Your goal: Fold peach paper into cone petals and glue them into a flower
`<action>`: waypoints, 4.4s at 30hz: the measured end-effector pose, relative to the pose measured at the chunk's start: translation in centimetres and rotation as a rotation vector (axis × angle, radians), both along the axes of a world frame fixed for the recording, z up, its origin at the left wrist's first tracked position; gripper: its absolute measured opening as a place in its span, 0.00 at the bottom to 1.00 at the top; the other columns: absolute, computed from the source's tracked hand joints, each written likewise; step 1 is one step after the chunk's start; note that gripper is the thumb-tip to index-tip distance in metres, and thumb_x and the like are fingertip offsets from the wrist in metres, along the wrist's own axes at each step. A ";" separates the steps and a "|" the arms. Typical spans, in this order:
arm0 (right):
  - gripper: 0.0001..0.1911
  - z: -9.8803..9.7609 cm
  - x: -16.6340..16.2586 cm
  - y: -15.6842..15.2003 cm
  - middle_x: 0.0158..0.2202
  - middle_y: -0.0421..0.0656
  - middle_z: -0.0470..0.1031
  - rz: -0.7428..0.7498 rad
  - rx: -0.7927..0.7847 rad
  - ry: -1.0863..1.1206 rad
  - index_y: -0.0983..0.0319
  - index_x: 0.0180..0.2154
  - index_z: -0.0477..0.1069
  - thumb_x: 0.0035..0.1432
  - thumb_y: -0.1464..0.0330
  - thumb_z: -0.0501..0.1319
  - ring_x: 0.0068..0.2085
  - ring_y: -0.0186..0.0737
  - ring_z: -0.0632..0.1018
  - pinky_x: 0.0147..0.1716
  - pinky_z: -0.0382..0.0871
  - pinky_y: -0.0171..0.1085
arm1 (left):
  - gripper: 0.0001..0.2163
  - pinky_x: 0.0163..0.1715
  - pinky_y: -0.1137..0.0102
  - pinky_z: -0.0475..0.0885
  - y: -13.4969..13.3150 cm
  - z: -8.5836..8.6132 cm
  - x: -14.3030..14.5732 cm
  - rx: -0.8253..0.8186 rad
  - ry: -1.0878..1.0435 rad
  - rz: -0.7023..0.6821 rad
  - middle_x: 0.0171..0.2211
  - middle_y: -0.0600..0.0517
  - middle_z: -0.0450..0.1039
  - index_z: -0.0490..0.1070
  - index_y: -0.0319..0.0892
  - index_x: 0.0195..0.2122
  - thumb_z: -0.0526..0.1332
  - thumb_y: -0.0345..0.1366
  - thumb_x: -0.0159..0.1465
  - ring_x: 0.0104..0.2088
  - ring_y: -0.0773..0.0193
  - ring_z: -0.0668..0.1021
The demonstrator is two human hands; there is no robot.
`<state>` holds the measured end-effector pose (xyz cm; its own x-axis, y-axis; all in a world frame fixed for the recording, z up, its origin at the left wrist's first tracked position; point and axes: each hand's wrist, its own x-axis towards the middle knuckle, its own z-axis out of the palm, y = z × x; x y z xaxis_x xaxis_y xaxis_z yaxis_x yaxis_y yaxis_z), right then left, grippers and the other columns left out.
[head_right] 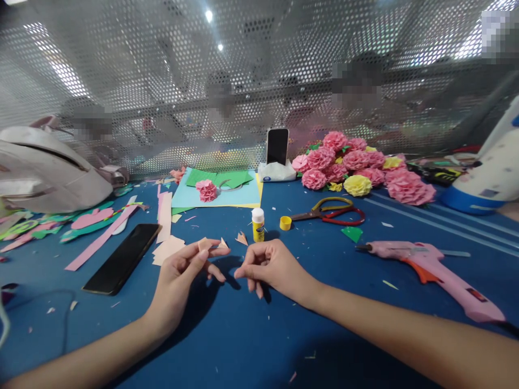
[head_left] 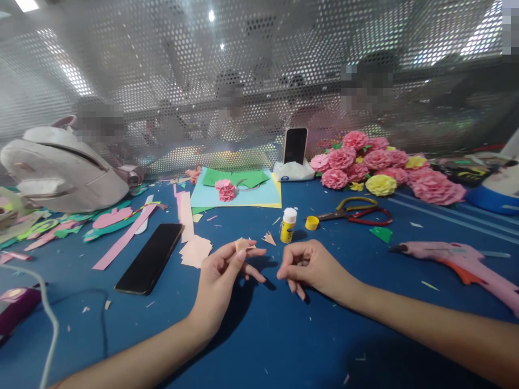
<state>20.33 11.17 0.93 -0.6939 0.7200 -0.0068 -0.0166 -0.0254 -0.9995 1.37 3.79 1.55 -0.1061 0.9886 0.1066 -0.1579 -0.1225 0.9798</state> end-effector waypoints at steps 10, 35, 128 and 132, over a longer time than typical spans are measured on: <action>0.11 0.9 -0.1 -0.3 0.28 0.42 0.79 -0.039 0.320 -0.015 0.63 0.28 0.79 0.56 0.62 0.67 0.29 0.32 0.77 0.30 0.69 0.31 | 0.10 0.27 0.76 0.69 0.2 -0.3 -0.1 -0.006 -0.019 -0.048 0.43 0.44 0.81 0.73 0.37 0.46 0.57 0.37 0.69 0.26 0.68 0.82; 0.10 0.9 0.2 -1.2 0.44 0.43 0.72 -0.172 0.620 -0.069 0.57 0.47 0.69 0.65 0.65 0.59 0.42 0.37 0.73 0.35 0.68 0.33 | 0.08 0.30 0.75 0.68 -0.1 -0.7 0.7 -0.033 -0.040 -0.320 0.38 0.48 0.80 0.63 0.41 0.42 0.59 0.39 0.69 0.35 0.61 0.84; 0.10 1.3 -0.7 -2.6 0.25 0.34 0.62 0.046 0.480 -0.204 0.61 0.33 0.60 0.66 0.64 0.57 0.25 0.30 0.62 0.25 0.57 0.31 | 0.14 0.20 0.76 0.55 -0.6 -0.9 0.5 -0.047 0.290 -0.549 0.20 0.56 0.68 0.67 0.38 0.30 0.53 0.39 0.71 0.17 0.74 0.60; 0.08 1.7 -0.7 -2.6 0.26 0.35 0.64 0.064 0.481 -0.199 0.61 0.35 0.61 0.66 0.65 0.57 0.26 0.31 0.65 0.26 0.59 0.32 | 0.13 0.20 0.77 0.55 -0.5 -1.1 0.5 -0.040 0.259 -0.539 0.20 0.56 0.68 0.69 0.37 0.33 0.53 0.40 0.71 0.17 0.74 0.60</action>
<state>19.64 8.62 2.59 -0.7558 0.6300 0.1784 0.1610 0.4429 -0.8820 1.82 3.26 0.46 0.4356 0.8998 0.0236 0.0570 -0.0538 0.9969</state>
